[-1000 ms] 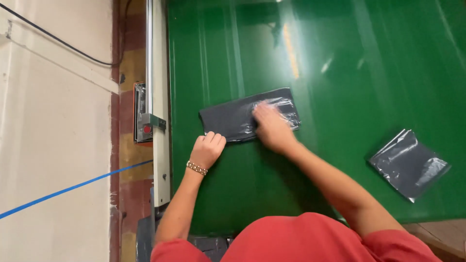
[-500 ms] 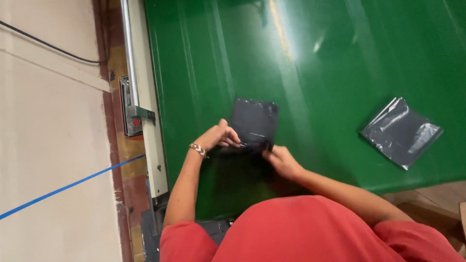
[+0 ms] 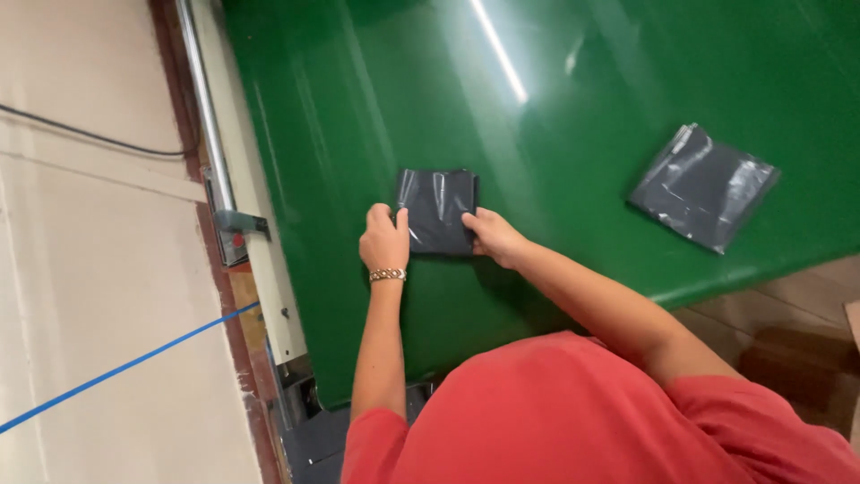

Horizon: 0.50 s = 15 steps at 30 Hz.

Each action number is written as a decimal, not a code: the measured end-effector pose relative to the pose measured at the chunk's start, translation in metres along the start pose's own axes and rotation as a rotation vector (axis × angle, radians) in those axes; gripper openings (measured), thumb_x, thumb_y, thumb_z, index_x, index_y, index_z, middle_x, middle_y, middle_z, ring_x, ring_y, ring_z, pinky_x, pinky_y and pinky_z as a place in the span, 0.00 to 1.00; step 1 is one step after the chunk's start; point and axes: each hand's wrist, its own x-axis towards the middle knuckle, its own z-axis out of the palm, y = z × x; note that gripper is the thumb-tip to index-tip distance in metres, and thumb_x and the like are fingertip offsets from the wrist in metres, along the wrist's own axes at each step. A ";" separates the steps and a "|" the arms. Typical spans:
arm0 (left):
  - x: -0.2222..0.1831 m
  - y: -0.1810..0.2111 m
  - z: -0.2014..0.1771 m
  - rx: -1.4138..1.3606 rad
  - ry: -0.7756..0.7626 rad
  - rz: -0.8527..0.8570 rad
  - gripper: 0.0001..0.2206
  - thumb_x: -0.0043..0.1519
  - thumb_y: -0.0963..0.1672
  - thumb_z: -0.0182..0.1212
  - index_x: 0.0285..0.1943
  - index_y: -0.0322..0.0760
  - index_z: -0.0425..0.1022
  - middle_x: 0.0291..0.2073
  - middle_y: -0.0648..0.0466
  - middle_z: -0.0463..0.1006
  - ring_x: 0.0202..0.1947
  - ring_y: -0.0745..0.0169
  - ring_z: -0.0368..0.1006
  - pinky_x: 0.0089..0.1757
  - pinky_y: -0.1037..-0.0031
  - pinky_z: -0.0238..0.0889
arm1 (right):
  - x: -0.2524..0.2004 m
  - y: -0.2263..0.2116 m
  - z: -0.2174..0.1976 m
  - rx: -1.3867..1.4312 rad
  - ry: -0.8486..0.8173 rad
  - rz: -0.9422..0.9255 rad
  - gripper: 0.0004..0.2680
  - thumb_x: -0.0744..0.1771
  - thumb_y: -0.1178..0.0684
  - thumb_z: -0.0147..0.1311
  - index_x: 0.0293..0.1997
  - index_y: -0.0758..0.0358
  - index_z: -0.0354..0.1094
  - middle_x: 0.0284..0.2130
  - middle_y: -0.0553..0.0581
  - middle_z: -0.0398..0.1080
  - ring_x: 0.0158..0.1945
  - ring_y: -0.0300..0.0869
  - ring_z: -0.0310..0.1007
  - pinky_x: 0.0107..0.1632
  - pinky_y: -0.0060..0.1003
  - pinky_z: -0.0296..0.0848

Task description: Folding plastic bags on a conveyor belt and placing them into a storage crate.

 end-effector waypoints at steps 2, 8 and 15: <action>0.001 0.010 -0.002 0.056 0.027 -0.011 0.18 0.63 0.57 0.56 0.48 0.46 0.67 0.39 0.52 0.75 0.33 0.47 0.79 0.35 0.58 0.74 | 0.002 0.008 -0.007 0.023 -0.004 -0.022 0.14 0.69 0.44 0.51 0.58 0.57 0.63 0.35 0.53 0.72 0.35 0.43 0.80 0.40 0.45 0.81; -0.004 0.021 -0.002 0.173 0.194 0.281 0.09 0.63 0.48 0.59 0.41 0.43 0.66 0.35 0.55 0.68 0.39 0.50 0.72 0.33 0.60 0.71 | -0.028 0.022 -0.028 0.013 0.029 -0.301 0.20 0.69 0.49 0.48 0.66 0.72 0.51 0.47 0.68 0.65 0.44 0.49 0.73 0.45 0.46 0.81; -0.043 0.143 -0.055 -0.244 0.422 0.788 0.10 0.70 0.48 0.50 0.44 0.37 0.67 0.39 0.53 0.72 0.37 0.53 0.72 0.37 0.67 0.68 | -0.076 0.012 -0.095 0.011 0.218 -0.597 0.23 0.72 0.49 0.44 0.69 0.78 0.39 0.52 0.78 0.59 0.54 0.59 0.67 0.52 0.53 0.74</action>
